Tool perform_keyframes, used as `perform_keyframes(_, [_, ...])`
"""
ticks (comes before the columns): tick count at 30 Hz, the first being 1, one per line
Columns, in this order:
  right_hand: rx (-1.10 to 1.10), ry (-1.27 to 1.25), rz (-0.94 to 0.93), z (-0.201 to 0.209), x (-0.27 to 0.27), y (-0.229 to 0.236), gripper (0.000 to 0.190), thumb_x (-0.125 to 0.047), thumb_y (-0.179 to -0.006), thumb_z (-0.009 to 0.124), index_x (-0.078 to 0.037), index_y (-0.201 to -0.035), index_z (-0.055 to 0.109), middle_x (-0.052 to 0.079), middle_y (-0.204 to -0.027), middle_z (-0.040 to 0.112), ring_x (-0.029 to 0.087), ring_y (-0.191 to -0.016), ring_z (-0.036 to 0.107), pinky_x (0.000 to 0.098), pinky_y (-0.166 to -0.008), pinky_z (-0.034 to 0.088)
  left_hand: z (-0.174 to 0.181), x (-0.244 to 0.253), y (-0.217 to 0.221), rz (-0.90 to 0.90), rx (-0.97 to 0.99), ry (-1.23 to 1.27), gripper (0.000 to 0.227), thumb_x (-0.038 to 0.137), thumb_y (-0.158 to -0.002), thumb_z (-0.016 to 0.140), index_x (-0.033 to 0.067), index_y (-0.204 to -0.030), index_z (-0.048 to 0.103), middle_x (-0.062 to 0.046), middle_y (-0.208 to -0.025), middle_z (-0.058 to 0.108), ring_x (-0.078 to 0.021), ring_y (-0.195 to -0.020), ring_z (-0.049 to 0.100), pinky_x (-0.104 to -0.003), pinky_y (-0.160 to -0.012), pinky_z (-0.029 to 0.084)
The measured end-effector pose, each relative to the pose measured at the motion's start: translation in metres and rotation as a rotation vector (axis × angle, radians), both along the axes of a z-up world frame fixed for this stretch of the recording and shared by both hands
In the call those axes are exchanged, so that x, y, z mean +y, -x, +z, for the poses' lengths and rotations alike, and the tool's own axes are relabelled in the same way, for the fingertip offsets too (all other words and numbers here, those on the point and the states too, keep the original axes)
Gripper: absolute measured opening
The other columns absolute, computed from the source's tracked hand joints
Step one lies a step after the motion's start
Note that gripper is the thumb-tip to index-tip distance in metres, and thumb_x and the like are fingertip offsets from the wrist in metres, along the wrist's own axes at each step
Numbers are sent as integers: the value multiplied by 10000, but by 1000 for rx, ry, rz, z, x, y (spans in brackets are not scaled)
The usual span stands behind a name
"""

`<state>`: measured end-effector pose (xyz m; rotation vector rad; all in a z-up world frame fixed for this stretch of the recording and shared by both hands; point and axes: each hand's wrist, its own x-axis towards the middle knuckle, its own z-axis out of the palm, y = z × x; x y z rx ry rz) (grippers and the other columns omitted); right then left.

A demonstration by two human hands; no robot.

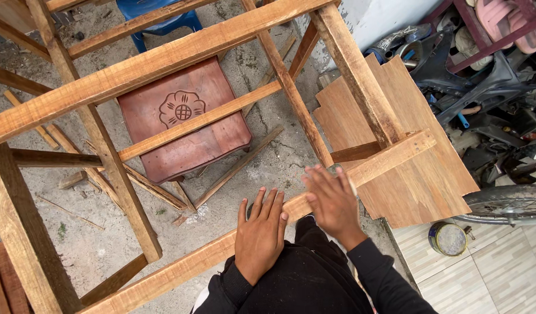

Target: The person sands the edges and surfaces of a large wooden frame structure using a piece of sandpaper held by hand.

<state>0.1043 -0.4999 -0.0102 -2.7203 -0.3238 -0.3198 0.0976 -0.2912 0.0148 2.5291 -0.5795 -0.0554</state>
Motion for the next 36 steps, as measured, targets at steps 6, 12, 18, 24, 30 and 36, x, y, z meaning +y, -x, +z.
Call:
perform_keyframes(6, [-56,-2,-195,-13,-4,-3,492,-366,-1080,294,-125,-1321,649,58,-1461,618,254,-1462,448,511,-1268,182,3,-22,-3,93,13,-13,523,357,-1075,364,73,-1490,505,-138,-1412,600,-336,-1420,428,-577,-1151,245])
perform_keyframes(12, [2,20,55,-7,-63,-15,500,-375,-1101,306,-118,-1385,629,49,-1498,588,220,-1481,426,491,-1265,176,0,-67,-5,168,23,-80,488,388,-1054,391,102,-1423,531,-81,-1375,623,-326,-1460,395,-620,-1179,172])
perform_keyframes(18, [-76,11,-74,-5,-98,-26,523,-384,-1100,313,-98,-1449,578,93,-1583,477,267,-1525,329,499,-1259,130,-7,-122,-5,241,-108,19,490,376,-1075,413,92,-1444,565,-82,-1442,603,-287,-1475,398,-561,-1198,217])
perform_keyframes(24, [-17,-3,171,4,-104,-27,494,-370,-1087,364,-105,-1427,604,84,-1569,512,264,-1506,367,500,-1253,157,-5,-128,-5,270,-50,16,433,323,-1070,417,93,-1381,612,-92,-1447,606,-265,-1454,439,-530,-1192,239])
perform_keyframes(30, [-60,-26,26,-3,-80,-26,471,-378,-1099,379,-93,-1336,670,73,-1477,616,238,-1476,437,478,-1260,173,1,-121,-8,221,-12,59,413,254,-1059,452,20,-1356,617,-127,-1408,621,-290,-1440,447,-539,-1182,241])
perform_keyframes(36, [9,6,-1,-4,-94,-29,484,-372,-1061,360,-138,-1346,672,55,-1478,590,235,-1497,385,523,-1263,143,2,-114,-12,173,-61,108,387,230,-1048,487,6,-1331,626,-160,-1350,664,-326,-1366,534,-536,-1101,355])
